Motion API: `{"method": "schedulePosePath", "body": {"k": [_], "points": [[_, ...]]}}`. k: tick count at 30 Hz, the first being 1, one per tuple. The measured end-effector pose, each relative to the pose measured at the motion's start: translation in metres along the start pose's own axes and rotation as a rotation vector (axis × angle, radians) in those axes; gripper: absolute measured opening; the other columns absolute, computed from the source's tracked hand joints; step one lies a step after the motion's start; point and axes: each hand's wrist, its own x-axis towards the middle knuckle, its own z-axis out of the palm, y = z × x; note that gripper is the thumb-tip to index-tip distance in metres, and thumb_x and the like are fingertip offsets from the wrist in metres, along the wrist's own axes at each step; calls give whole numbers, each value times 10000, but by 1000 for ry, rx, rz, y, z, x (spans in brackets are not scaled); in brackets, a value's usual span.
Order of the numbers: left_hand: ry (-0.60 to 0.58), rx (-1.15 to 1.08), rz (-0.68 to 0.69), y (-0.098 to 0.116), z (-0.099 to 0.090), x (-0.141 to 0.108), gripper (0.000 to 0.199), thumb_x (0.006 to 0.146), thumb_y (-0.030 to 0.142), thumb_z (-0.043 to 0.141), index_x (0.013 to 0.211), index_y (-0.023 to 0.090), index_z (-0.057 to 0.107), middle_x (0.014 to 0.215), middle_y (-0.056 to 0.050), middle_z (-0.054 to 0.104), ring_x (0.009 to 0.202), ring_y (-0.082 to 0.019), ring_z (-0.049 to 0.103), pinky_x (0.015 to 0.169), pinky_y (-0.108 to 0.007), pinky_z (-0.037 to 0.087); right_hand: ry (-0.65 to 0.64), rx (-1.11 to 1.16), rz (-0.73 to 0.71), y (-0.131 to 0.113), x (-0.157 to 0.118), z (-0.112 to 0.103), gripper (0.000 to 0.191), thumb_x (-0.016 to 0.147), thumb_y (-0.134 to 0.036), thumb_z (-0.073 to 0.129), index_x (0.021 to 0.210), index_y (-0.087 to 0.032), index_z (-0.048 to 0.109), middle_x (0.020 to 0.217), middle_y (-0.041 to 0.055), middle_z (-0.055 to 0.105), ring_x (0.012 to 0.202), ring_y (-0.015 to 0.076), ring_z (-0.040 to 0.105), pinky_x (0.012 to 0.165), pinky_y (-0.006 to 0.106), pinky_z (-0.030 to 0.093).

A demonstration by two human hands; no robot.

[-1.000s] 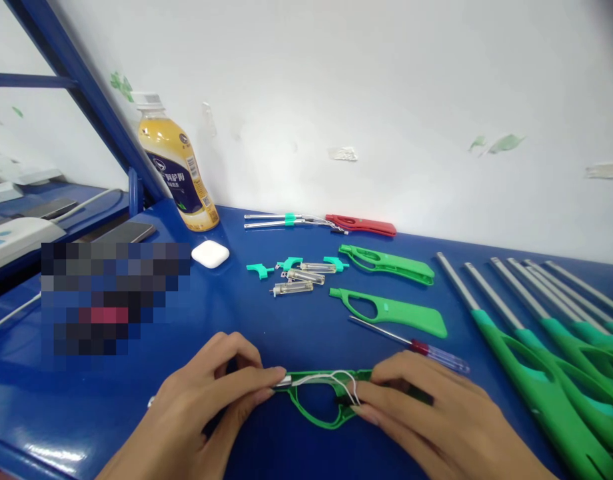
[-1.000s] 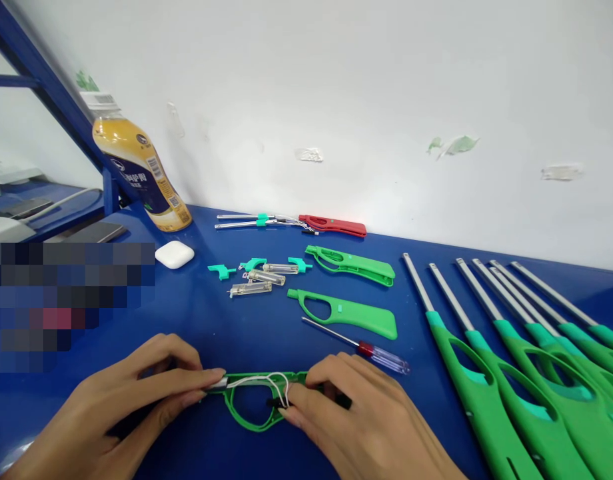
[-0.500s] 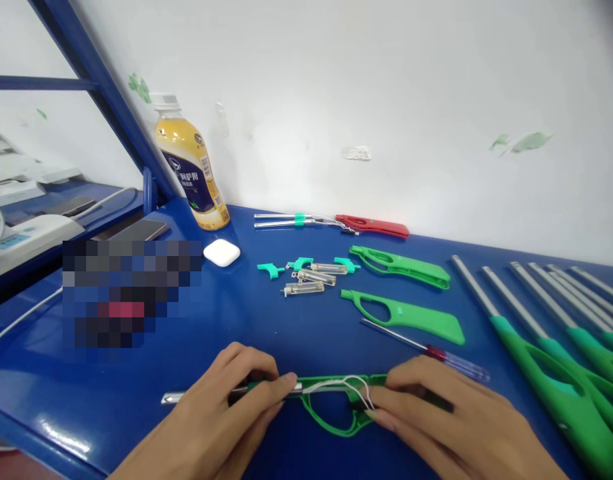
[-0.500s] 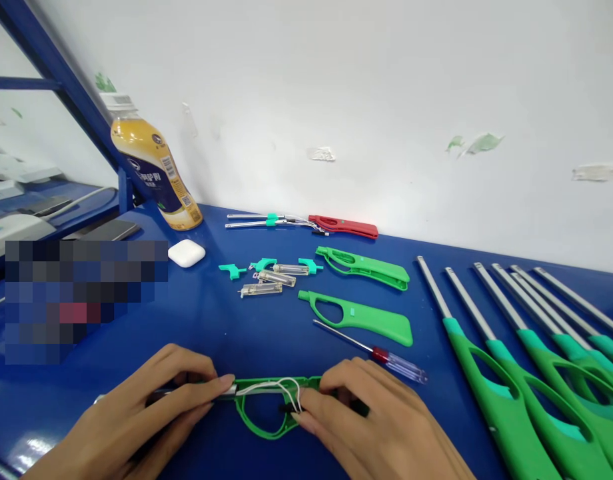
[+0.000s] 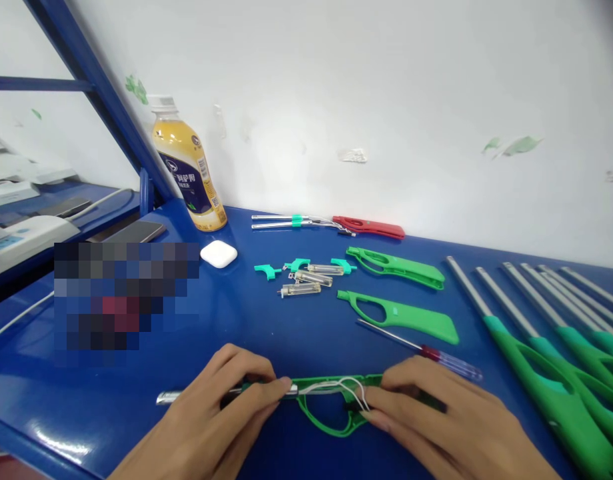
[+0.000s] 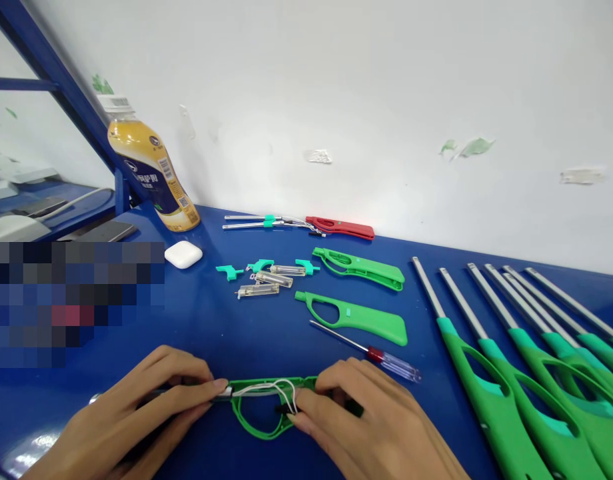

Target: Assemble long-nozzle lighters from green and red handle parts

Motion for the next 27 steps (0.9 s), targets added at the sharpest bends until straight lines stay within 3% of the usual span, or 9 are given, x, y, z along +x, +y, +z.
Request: {"method": "schedulePosePath", "body": {"k": [8,14,20,27], "points": [[133,43,-36,-6,4,-4,327,1103,154,532,1188,379,753,1106,34,747,904,-102,731,843,-185,578,26,28,28,-3,-1,0,371,1184,-394,401,1128,-311,758,943,-33,770,761,82,760,790,178,639],[59,-93,-62,-8,1,0,294,1109,209,566,1218,403,758,1152,50,703,852,-44,722,748,-89,550,26,-10,15,-7,3,-2,379,1182,-394,406,1143,-314,775,961,-20,779,808,103,774,814,210,640],[58,-155,-36,-6,-2,5,378,1098,151,547,1346,389,702,1144,40,690,905,-45,728,802,-81,570,80,-15,-7,-8,8,-1,369,1173,-393,445,1117,-295,797,905,-19,764,724,88,743,745,172,624],[71,-131,-49,-8,1,0,371,1111,159,544,1342,393,715,1127,22,700,943,-79,731,817,-117,582,-8,10,8,-4,0,-2,248,1144,-311,533,1238,-316,763,956,-6,744,759,121,729,728,228,617]]}}
